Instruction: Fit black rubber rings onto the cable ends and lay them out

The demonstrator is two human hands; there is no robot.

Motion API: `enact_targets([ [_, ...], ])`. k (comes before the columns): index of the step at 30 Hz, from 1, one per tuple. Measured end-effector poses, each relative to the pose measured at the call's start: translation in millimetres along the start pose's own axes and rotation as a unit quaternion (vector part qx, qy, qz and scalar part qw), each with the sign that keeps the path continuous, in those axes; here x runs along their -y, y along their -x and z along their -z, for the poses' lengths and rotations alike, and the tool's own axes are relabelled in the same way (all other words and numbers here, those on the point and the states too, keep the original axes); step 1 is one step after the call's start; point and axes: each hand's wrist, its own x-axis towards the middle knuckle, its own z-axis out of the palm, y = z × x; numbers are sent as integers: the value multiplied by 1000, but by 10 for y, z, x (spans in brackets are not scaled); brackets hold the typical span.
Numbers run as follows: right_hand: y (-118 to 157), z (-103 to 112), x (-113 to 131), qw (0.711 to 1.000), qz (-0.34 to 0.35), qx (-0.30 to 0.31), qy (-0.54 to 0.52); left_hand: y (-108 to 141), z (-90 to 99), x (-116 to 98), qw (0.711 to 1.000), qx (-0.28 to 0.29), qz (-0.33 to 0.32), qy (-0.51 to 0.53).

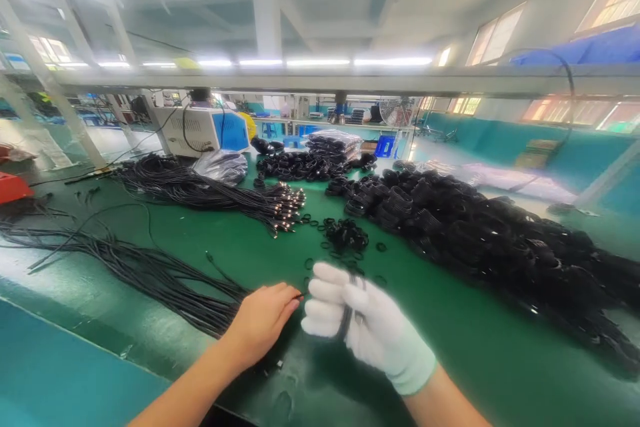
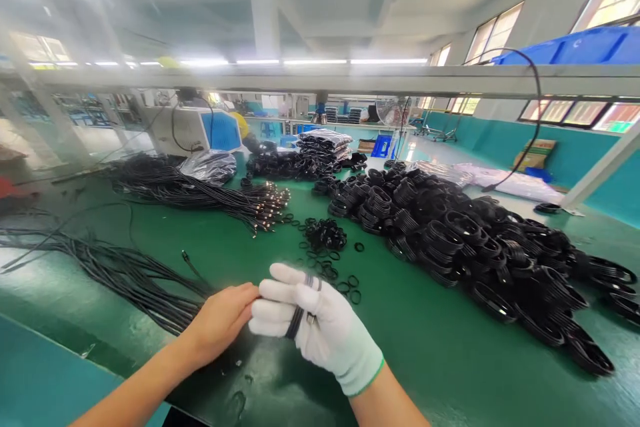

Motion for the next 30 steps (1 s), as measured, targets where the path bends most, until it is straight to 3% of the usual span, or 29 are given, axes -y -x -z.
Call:
enact_targets([
  [6, -7, 77, 76, 997, 45, -51, 18, 87, -72, -190, 991, -18, 31, -130],
  [11, -34, 83, 67, 994, 63, -82, 41, 204, -71, -522, 994, -24, -47, -100],
  [14, -31, 80, 0, 989, 39, -115, 80, 238, -47, -598, 989, -47, -93, -106],
  [16, -11, 77, -52, 989, -5, -100, 110, 223, 45, -565, 980, -70, -138, -122],
  [19, 33, 67, -131, 988, -90, 2, 122, 169, 307, -452, 968, -78, -204, -127],
  [21, 55, 55, -195, 983, -145, 63, 91, 126, 481, -368, 973, -51, -210, -80],
  [24, 57, 23, -312, 973, -214, 92, 6, 65, 571, -251, 985, 25, -145, 86],
  [27, 32, -24, -403, 960, -249, 101, -75, 25, 449, -164, 958, 80, -71, 264],
  [30, 0, -57, -395, 965, -215, 93, -120, 19, 283, -132, 931, 98, -24, 350],
])
